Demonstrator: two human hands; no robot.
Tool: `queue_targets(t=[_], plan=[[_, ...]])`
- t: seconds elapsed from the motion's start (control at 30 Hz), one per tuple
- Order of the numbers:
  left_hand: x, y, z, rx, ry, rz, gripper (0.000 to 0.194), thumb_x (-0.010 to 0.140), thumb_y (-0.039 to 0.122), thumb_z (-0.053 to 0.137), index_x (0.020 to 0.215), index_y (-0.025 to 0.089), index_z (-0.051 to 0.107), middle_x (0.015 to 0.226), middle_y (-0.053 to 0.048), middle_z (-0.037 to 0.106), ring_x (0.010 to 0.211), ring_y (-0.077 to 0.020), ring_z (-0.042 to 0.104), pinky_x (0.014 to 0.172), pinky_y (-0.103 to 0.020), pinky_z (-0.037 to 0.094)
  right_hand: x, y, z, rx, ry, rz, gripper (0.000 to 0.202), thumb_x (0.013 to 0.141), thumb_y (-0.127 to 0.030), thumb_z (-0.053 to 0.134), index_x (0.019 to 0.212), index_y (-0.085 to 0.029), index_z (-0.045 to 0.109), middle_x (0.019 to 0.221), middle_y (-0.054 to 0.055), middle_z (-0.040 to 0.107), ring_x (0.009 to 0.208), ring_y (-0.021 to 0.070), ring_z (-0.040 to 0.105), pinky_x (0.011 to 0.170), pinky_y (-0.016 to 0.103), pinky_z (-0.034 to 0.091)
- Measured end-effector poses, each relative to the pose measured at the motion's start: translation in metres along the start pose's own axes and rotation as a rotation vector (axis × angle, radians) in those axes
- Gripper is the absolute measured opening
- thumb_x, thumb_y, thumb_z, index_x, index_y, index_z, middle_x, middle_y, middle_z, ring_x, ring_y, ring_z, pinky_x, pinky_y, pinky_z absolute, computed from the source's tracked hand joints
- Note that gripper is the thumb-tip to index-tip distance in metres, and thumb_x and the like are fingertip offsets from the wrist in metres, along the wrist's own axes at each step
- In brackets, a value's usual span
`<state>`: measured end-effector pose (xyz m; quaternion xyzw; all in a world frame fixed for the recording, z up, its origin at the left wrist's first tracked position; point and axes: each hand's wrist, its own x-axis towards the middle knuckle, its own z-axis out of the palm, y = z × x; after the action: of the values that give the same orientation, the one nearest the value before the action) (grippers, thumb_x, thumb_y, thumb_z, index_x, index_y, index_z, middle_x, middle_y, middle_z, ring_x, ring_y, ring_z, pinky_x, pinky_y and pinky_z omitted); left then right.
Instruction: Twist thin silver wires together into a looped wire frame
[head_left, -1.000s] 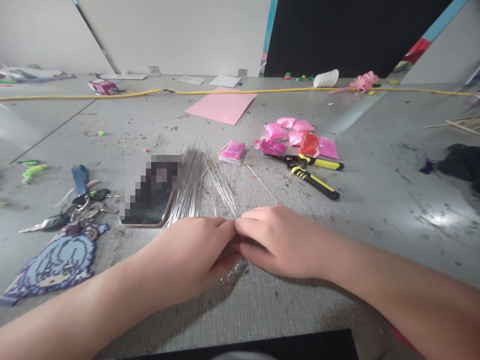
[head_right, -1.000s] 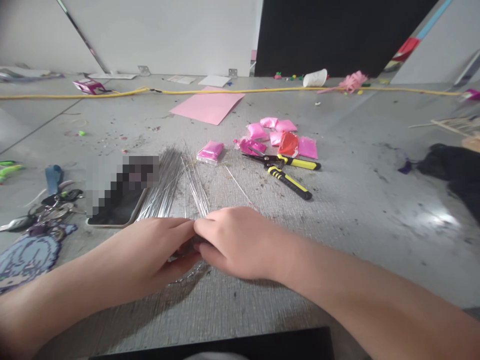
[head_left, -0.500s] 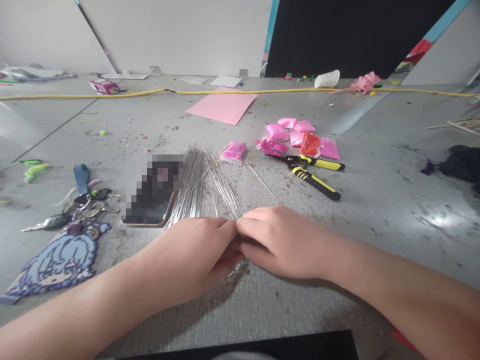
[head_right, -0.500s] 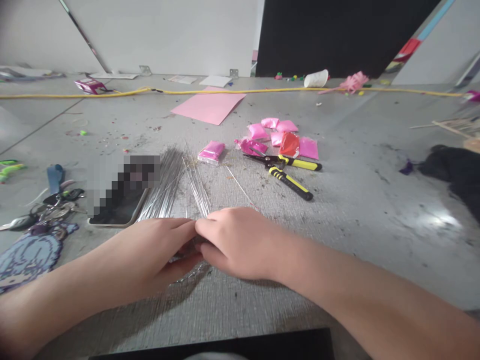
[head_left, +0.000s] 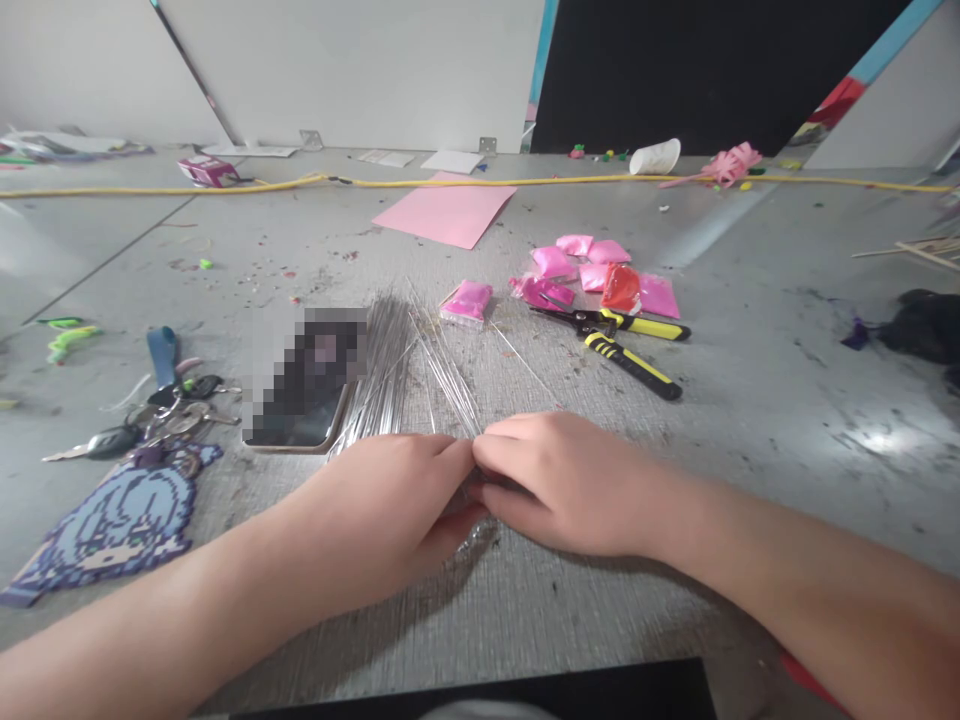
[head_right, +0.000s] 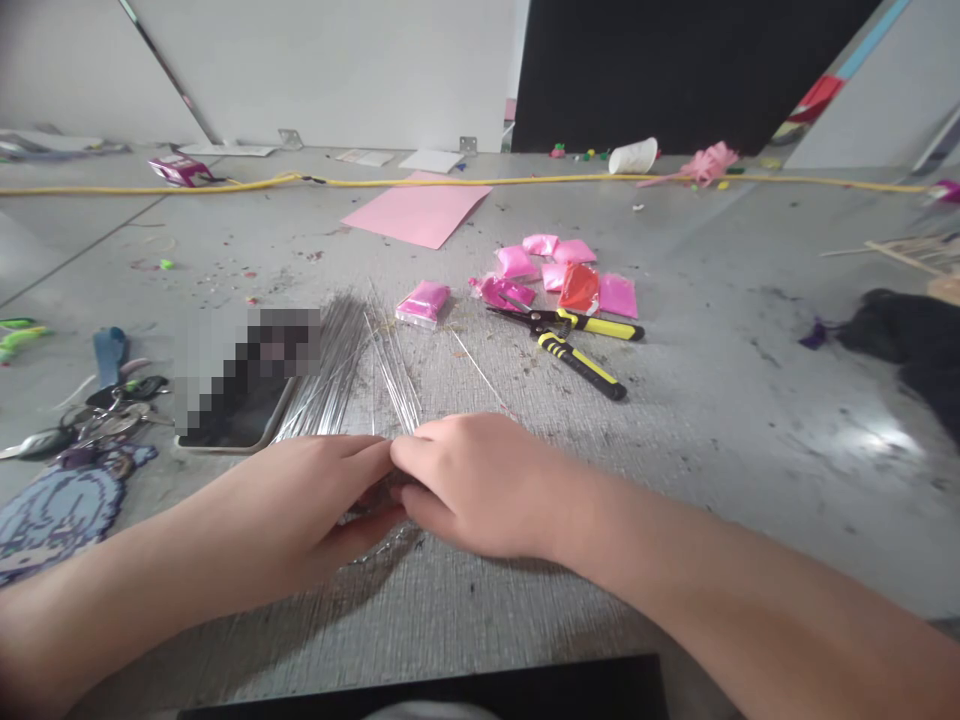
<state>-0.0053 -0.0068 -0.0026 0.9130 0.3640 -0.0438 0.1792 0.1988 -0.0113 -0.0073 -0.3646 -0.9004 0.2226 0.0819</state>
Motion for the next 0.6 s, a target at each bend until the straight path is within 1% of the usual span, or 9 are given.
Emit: queue_targets(t=[0.4,0.6], plan=[[0.0,-0.001,0.0027,0.019,0.017,0.012,0.016,0.093,0.033,0.047,0.085,0.02,0.054,0.078,-0.002,0.064,0.061,-0.0195,0.06,0.051,-0.031,0.031,-0.0008,0.0001,0.0001,-0.002,-0.006,0.003,0.011,0.093,-0.023,0.053,0.084,-0.018,0.055,0.084,0.001,0.061,0.074,0.0148,0.054,0.064,0.028,0.036],[-0.002,-0.0018,0.0029,0.011,-0.002,0.018,0.015,0.093,0.032,0.047,0.085,0.02,0.054,0.079,-0.002,0.063,0.063,-0.0192,0.061,0.053,-0.031,0.033,-0.0002,0.0007,0.0008,-0.019,-0.005,-0.001,0.011,0.094,-0.025,0.052,0.085,-0.018,0.054,0.085,0.001,0.061,0.075,0.0154,0.055,0.063,0.028,0.036]])
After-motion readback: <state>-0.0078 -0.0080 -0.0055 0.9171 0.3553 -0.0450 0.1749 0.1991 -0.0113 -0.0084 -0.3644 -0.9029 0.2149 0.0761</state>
